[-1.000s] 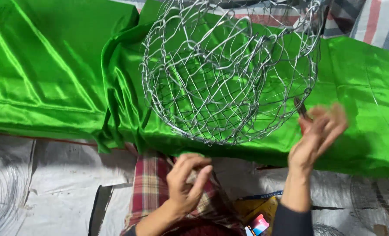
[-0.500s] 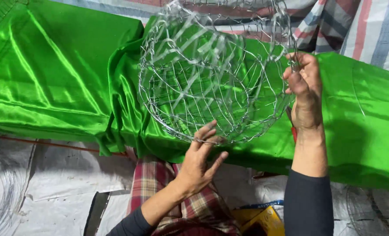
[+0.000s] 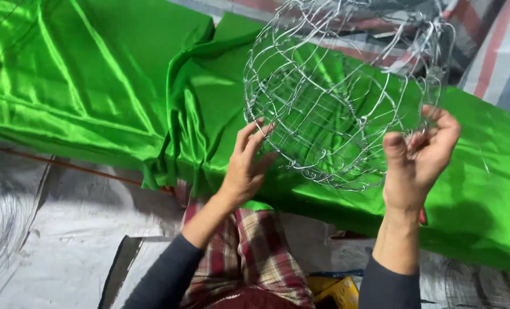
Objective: Inspecting and adjusting a wire mesh basket using hands and pliers
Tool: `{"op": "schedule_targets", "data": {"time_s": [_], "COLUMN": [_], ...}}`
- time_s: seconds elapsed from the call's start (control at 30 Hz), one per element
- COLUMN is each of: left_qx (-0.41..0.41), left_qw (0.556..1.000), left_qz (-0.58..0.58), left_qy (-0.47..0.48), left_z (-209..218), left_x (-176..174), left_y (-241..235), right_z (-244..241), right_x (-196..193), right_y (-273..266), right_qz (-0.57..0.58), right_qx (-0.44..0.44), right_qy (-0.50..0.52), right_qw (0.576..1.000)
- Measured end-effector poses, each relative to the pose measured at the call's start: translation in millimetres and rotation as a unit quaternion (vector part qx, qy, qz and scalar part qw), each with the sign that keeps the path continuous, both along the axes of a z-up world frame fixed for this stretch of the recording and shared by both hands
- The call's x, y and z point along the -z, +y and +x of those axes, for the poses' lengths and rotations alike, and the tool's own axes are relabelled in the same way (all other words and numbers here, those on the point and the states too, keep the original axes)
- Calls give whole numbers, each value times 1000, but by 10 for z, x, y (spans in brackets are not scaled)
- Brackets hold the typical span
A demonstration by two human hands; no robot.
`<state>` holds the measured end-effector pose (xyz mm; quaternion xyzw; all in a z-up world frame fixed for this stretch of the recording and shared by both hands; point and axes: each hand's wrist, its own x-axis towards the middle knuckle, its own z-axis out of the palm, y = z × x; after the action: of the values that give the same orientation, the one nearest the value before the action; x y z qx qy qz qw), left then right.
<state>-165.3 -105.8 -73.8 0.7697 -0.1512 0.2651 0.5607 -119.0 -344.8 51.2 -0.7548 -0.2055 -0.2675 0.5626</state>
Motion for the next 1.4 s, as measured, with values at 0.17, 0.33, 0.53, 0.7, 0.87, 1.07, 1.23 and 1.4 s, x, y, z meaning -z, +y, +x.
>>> {"op": "schedule_targets", "data": {"time_s": [0.17, 0.33, 0.53, 0.7, 0.87, 1.07, 1.23, 1.4], "left_qx": [-216, -175, -169, -163, -173, -167, -186, -193], "left_qw": [970, 967, 961, 969, 968, 962, 962, 962], "left_qz": [-115, -182, -210, -173, -162, -214, -195, -189], "left_qy": [-3, 44, 62, 67, 77, 37, 42, 33], "left_z": [-334, -374, -319, -280, -268, -441, -367, -287], "left_x": [157, 25, 52, 95, 52, 29, -9, 54], "left_y": [-329, -415, -502, -472, -399, -557, -638, -638], "right_z": [-57, -160, -102, -62, -57, -105, -79, -74], "right_x": [271, 284, 243, 235, 196, 199, 232, 238], "right_y": [-137, -57, 77, 117, 155, 163, 127, 147], "right_qz": [18, -53, -67, -103, -110, -102, -108, -114], "right_qx": [-91, -66, 4, 36, 37, 48, 35, 37], "right_qy": [50, 47, 19, 32, 29, 20, 8, 7], "right_qw": [994, 995, 998, 993, 993, 993, 994, 993]}}
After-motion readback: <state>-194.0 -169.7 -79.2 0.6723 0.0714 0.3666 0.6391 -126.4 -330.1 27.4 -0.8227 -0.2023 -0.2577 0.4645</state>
